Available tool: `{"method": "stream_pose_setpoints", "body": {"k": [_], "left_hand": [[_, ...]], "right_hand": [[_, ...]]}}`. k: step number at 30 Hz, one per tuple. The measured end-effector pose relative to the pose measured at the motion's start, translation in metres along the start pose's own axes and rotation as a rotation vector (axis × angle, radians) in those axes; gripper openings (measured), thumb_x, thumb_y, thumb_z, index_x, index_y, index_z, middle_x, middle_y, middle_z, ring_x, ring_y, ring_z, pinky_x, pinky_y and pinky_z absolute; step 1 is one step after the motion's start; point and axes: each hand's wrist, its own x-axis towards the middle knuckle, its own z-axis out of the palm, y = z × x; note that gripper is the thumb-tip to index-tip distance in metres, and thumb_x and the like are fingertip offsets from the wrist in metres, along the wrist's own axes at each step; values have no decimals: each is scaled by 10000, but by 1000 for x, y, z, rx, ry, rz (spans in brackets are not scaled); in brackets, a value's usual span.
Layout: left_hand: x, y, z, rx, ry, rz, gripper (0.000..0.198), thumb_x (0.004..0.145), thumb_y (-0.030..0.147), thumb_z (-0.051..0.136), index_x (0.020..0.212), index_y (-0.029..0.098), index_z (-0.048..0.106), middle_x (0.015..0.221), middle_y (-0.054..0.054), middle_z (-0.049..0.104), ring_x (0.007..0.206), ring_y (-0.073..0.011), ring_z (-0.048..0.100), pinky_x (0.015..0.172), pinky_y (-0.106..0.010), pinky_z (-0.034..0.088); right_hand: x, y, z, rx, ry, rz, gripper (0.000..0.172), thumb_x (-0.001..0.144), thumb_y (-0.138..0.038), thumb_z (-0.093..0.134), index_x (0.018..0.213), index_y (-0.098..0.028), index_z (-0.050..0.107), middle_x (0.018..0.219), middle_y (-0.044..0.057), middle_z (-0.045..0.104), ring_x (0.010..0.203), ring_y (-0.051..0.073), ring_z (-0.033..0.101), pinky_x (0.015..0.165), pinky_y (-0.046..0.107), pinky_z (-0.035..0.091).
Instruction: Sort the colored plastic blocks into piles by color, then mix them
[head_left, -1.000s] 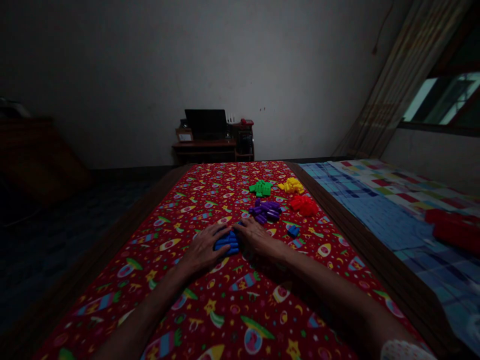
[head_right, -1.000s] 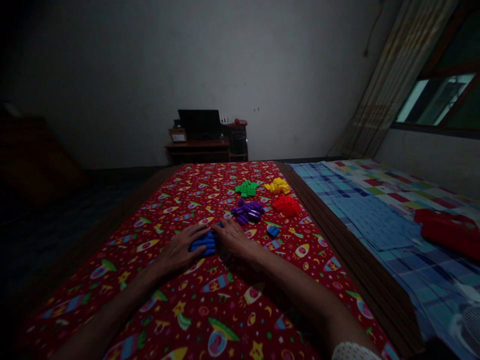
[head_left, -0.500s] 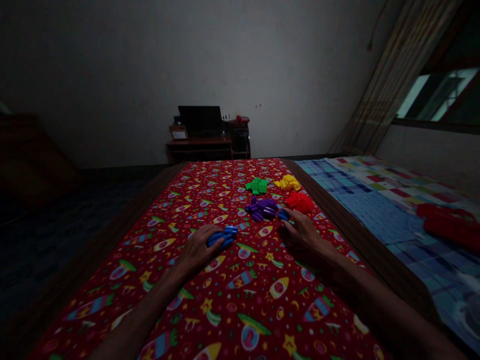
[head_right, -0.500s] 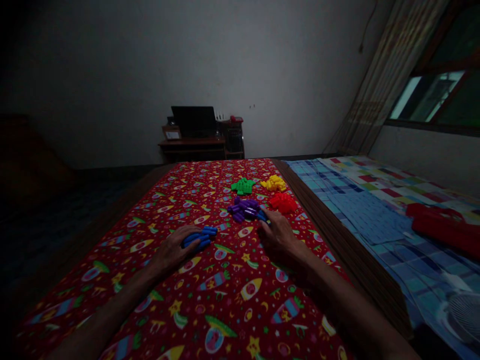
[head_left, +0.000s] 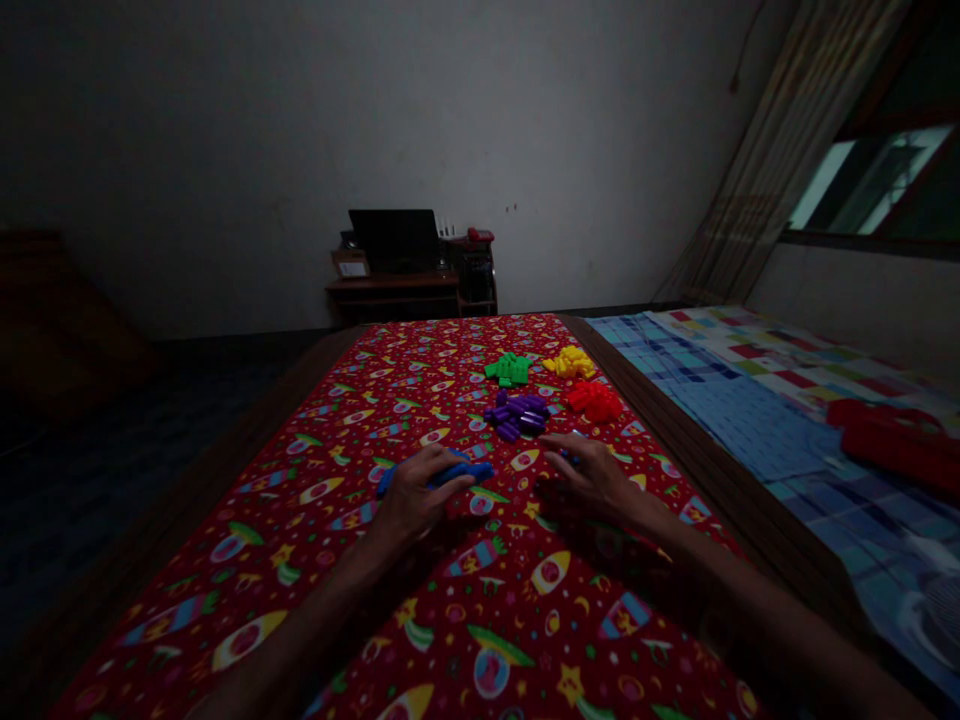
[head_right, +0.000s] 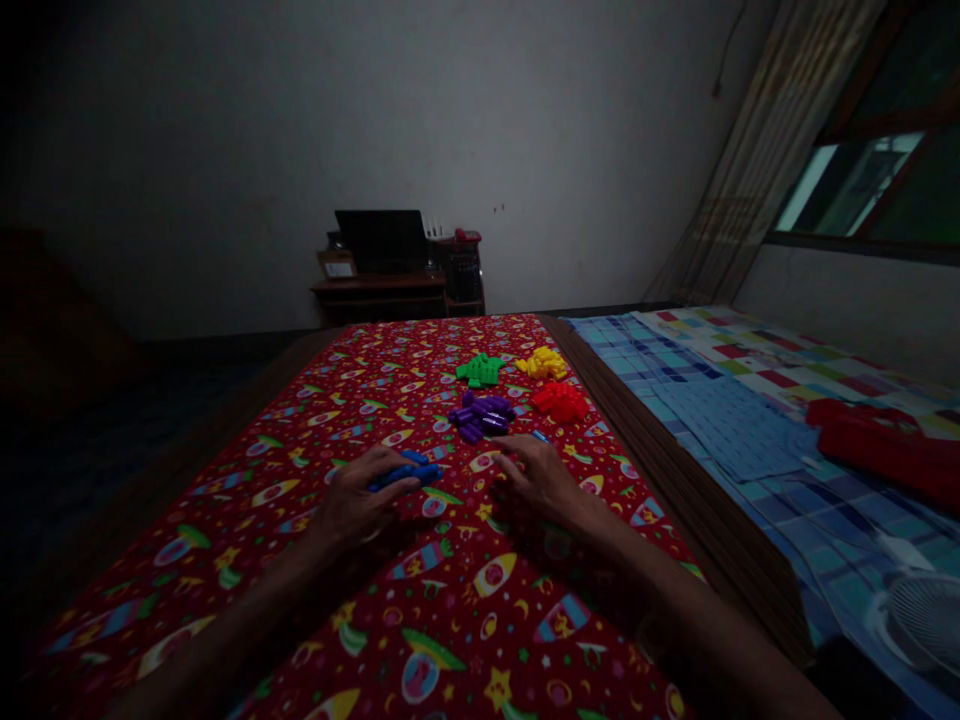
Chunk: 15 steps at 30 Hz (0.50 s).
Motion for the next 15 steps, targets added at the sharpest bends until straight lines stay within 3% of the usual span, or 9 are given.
{"method": "stream_pose_setpoints", "body": {"k": [3,6,11,15], "left_hand": [[-2,25,24,-83,-103,31,240,843,414,616,983,229,675,941,-41,690,857,-205,658,770,-326,540],[-4,33,41,-128,-174,18,277,853,341,595,1105,228,616,1084,-55,681,980,-221,657,831,-346,547],[-1,8,33,36,-145,-5,398,883,321,559,1264,220,507,1227,-94,616,1090,-234,619,911,-403,530],[4,-13,19,307,-147,133,271,912,286,510,1153,210,607,1261,-115,593,1204,-270,534,1023,-482,443]], "right_hand": [[-3,-29,11,103,-178,-132,399,931,-319,505,1307,-196,557,1165,109,682,983,198,652,839,313,498],[-4,-35,12,94,-220,-147,348,929,-306,505,1236,-178,606,1083,104,706,902,189,664,782,286,497],[-8,9,-11,-16,-143,40,273,909,-346,523,1029,-179,702,850,57,729,689,157,642,623,239,459],[-15,39,-30,-33,-161,150,290,857,-377,578,998,-166,720,817,57,734,692,188,655,636,276,479]]}}
